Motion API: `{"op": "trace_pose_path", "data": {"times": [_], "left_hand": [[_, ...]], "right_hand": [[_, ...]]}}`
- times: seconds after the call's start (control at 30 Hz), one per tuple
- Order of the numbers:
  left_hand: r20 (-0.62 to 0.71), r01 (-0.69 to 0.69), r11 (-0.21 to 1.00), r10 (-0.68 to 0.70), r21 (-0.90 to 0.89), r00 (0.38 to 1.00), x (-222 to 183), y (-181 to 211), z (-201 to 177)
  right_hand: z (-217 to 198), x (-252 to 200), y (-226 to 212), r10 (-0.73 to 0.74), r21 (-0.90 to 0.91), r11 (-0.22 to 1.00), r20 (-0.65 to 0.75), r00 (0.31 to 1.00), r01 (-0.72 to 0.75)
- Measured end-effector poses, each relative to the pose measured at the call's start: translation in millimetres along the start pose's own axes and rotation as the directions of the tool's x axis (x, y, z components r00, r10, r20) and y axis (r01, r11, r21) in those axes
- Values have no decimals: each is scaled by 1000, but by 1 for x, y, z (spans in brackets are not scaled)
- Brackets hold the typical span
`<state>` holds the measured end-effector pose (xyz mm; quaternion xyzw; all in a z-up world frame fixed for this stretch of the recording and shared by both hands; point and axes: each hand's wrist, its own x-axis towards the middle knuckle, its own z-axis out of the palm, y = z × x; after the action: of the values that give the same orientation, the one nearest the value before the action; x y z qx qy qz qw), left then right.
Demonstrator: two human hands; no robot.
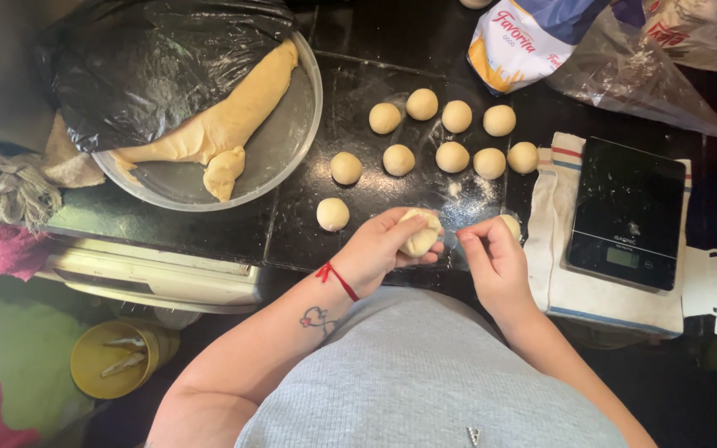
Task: Portioning dough, weighing it on a scale, and rolling it into small balls.
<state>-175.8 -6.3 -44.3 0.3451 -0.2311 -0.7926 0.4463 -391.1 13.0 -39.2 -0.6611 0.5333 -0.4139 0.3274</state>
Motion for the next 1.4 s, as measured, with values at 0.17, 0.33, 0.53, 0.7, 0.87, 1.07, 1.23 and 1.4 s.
{"op": "trace_pose_path", "data": {"times": [0.17, 0.33, 0.53, 0.7, 0.87, 1.07, 1.23, 1.4], "left_hand": [[-32, -18, 1000, 18, -18, 999, 2, -2, -12], [-63, -28, 1000, 28, 1, 998, -1, 2, -18], [-107, -14, 1000, 14, -6, 994, -11, 11, -21], [-121, -14, 999, 10, -36, 993, -14, 4, -26], [-119, -16, 992, 2, -122, 993, -17, 1, -28], [-174, 4, 983, -37, -184, 984, -25, 4, -14], [-129, 15, 994, -29, -109, 991, -17, -18, -17], [-94, -79, 997, 79, 5, 992, -16, -38, -24]], "right_hand": [[5, 9, 20, 0, -124, 992, -38, 999, -4], [13, 17, 10, 28, -265, 964, 73, 997, -8], [21, 17, 16, 20, -390, 921, 103, 994, 22], [21, 16, 20, -29, -399, 915, 81, 996, 59], [23, 16, 12, -101, -352, 928, 87, 991, 125], [21, 18, -19, -423, -74, 891, 216, 880, 447], [31, 18, -20, -456, -88, 869, 240, 857, 486], [31, 17, -2, -357, -71, 925, 187, 915, 374]]}}
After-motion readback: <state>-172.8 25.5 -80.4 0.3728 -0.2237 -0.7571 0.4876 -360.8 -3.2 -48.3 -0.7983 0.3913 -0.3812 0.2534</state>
